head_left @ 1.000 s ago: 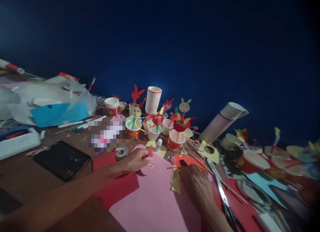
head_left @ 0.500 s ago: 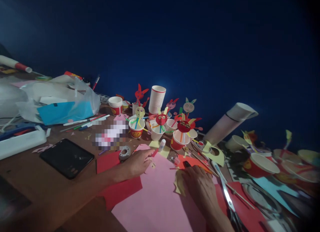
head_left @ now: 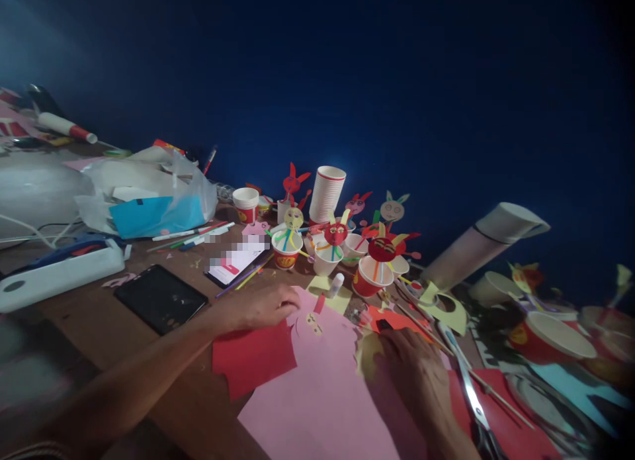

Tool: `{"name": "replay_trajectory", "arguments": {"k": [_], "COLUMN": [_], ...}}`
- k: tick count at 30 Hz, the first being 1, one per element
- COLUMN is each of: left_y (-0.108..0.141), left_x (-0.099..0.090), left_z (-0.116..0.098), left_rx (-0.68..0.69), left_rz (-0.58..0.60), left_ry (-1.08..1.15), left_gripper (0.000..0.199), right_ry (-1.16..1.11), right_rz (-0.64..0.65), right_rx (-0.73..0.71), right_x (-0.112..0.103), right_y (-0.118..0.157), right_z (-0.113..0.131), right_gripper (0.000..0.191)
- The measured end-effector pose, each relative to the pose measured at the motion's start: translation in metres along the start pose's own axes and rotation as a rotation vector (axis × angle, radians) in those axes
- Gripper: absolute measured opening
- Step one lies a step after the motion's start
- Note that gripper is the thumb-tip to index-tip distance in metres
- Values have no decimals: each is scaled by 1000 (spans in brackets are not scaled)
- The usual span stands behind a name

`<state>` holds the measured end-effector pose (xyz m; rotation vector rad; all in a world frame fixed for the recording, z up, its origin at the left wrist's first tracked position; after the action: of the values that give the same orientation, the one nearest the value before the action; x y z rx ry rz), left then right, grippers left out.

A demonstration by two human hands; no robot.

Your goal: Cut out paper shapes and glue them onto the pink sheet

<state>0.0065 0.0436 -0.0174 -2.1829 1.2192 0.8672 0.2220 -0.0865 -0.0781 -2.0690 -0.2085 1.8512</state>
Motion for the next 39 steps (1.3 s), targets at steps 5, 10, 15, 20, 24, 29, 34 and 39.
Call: {"name": "replay_trajectory", "arguments": {"k": [5,10,15,20,24,29,34,39], "left_y": [4,10,14,14,15,16,30,52], "left_x": [-20,-26,-29,-29,-28,-27,-60,-88], "left_z": [18,24,25,23,25,27,19,26], "left_rx": [-161,-195,-212,-196,-198,-218,-96,13], "left_rz": [-184,-330,-387,-361,-359,-372,-704,-1106], "left_ry": [213,282,418,453,452,512,487,577], "left_gripper": [26,37,40,39,38,37,32,28], "right_ry": [-59,-118,-103,-133,-187,-299,-591,-979], "right_rz": [-15,56,177,263,278,264,215,189], "right_rx": [-99,-208,-165,-137,-102,-55,-5,266], "right_x": [-16,-22,-5,5,4,-3,-21,-27], "right_y": [-10,-19,-18,-16,-17,-16,-19,-33], "right_z": [29,97,148,155,154,151,125,88], "right_gripper": [23,16,19,5,5,20,10,15]}}
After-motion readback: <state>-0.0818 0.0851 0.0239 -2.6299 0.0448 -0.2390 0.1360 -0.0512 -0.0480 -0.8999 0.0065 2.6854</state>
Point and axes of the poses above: each hand's wrist, its own y-axis away from the middle knuckle, its own x-axis out of the palm, z = x × y, the point moved 7 cm from there along -y, towards the middle knuckle, and after that the axes turned 11 degrees about y, right-handed, at the moved point
